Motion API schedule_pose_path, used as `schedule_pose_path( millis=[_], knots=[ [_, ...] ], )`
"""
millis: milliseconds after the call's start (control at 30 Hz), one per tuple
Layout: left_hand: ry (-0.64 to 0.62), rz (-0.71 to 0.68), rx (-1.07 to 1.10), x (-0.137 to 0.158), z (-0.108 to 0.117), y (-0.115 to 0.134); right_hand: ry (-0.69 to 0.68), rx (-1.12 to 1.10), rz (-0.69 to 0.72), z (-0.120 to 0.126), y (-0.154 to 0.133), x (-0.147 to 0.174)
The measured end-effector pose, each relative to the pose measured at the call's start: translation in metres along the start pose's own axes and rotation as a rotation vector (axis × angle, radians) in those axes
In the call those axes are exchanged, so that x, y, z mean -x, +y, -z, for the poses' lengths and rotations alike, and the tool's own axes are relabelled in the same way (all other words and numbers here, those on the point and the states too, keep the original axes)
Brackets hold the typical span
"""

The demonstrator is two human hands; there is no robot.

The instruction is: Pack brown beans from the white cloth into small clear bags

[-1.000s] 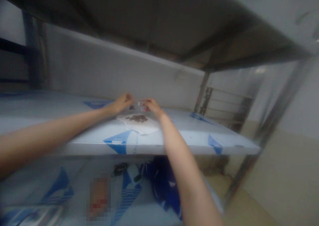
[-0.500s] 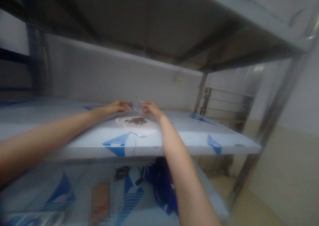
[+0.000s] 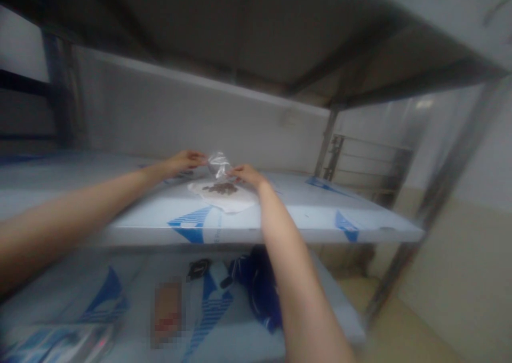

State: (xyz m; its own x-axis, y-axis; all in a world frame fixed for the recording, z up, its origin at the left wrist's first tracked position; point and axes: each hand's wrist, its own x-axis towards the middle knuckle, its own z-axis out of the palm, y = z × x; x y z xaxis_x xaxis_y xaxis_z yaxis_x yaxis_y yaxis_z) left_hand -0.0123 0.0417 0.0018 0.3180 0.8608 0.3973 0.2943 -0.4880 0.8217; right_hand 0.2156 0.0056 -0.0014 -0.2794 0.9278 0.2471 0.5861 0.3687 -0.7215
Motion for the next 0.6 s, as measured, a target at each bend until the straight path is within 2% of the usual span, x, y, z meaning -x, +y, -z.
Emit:
schedule_pose_path(
  millis=[167,300,433,533,600],
  knots=[
    [0.043,-0.158,0.047,-0.005,0.001,0.000,-0.062,0.013,0.038,0.001,0.003,0.002],
    [0.009,-0.193,0.004,-0.005,0.002,-0.002,-0.095,-0.001,-0.007,-0.001,0.002,0.003],
    [-0.141,-0.168,-0.169,-0.006,0.001,-0.011,-0.086,-0.035,-0.025,0.000,0.005,0.002],
    [-0.342,-0.228,-0.322,-0.009,-0.002,-0.017,-0.085,-0.054,0.008,0.001,0.009,0.000],
    [-0.410,-0.267,-0.341,-0.011,-0.005,-0.019,-0.094,-0.063,0.013,0.001,0.010,0.000]
  ],
)
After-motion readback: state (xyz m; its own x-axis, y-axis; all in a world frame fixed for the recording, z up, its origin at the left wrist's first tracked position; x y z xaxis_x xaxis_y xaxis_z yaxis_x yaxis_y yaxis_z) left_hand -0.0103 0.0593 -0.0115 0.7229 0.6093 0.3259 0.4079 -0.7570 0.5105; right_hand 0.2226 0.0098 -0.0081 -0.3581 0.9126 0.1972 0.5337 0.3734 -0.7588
